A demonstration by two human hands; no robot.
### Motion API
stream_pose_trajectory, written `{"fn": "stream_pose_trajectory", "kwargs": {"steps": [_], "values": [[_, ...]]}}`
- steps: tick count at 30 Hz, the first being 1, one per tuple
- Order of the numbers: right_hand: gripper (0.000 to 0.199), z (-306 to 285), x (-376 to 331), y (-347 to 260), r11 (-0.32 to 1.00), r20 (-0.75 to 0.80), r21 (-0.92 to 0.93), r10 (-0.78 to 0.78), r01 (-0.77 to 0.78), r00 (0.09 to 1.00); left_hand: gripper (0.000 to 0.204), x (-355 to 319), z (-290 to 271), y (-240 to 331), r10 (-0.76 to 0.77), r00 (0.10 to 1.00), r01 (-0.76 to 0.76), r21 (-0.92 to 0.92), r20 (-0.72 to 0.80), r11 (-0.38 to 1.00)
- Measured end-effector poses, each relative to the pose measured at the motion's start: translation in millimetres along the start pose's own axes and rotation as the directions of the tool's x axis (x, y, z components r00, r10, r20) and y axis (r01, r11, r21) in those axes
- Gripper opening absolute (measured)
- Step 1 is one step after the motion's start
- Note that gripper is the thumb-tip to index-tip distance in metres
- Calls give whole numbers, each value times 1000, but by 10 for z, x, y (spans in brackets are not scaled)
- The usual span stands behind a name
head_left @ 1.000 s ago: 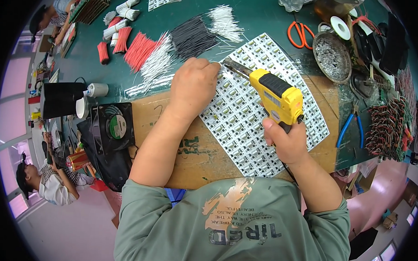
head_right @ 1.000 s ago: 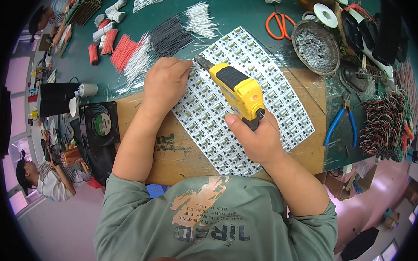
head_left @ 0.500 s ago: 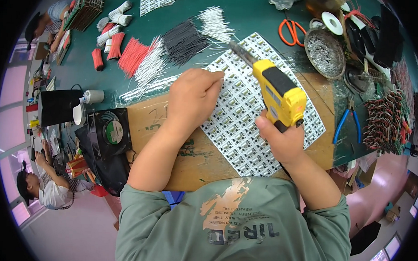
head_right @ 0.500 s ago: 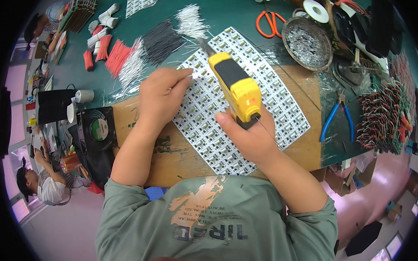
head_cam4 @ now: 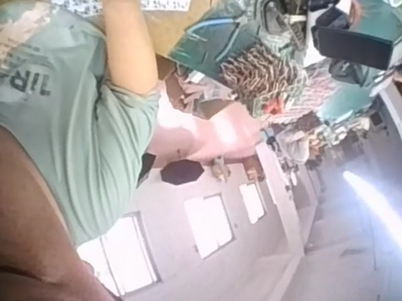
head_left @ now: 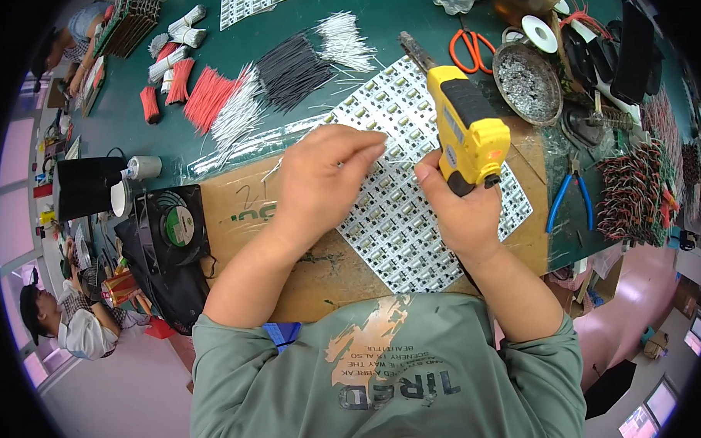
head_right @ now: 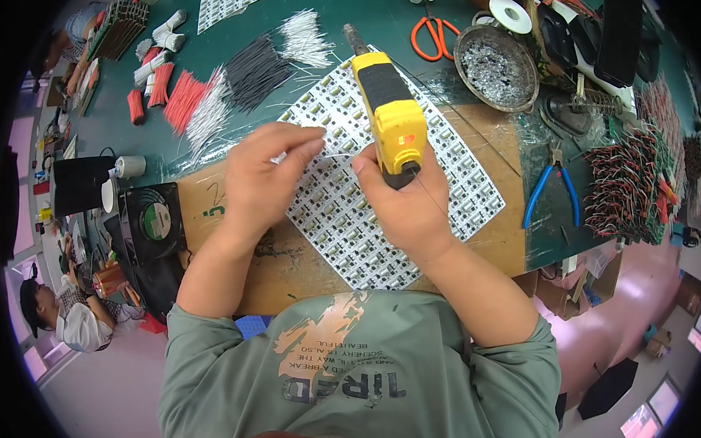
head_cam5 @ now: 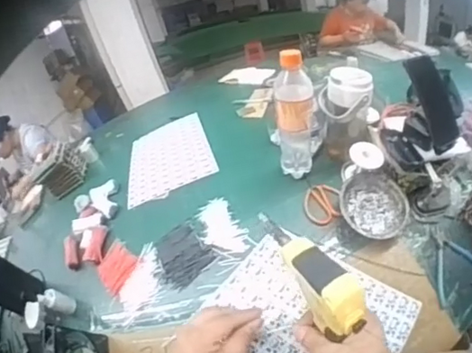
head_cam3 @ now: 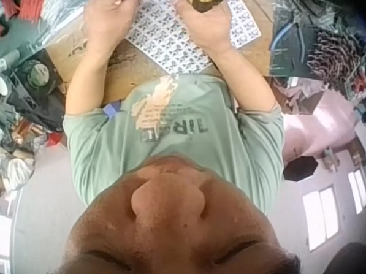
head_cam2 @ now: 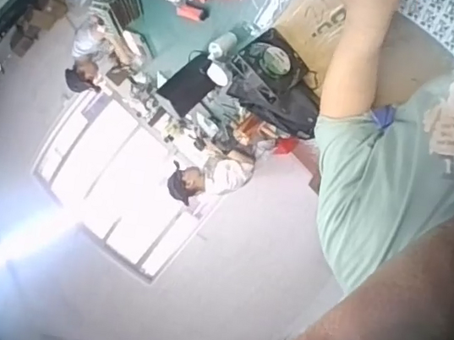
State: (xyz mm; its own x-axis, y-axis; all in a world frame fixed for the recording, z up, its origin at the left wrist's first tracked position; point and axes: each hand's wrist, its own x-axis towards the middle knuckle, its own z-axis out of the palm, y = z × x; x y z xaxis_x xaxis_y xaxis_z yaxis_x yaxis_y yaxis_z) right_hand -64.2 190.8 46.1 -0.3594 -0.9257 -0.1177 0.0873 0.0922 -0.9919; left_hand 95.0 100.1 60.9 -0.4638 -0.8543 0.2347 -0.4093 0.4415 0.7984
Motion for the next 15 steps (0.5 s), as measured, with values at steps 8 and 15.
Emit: {"fn": "stream_pose_trajectory", "kwargs": {"steps": [8, 15], "values": [[24, 4, 25, 12, 998, 72, -59, -16, 20, 997, 10, -31, 29, -6, -100, 981, 139, -246, 163, 959], [27, -7, 19, 2, 999, 108, -25, -24, 27, 994, 11, -63, 11, 22, -305, 882, 426, -330, 360, 842]]}}
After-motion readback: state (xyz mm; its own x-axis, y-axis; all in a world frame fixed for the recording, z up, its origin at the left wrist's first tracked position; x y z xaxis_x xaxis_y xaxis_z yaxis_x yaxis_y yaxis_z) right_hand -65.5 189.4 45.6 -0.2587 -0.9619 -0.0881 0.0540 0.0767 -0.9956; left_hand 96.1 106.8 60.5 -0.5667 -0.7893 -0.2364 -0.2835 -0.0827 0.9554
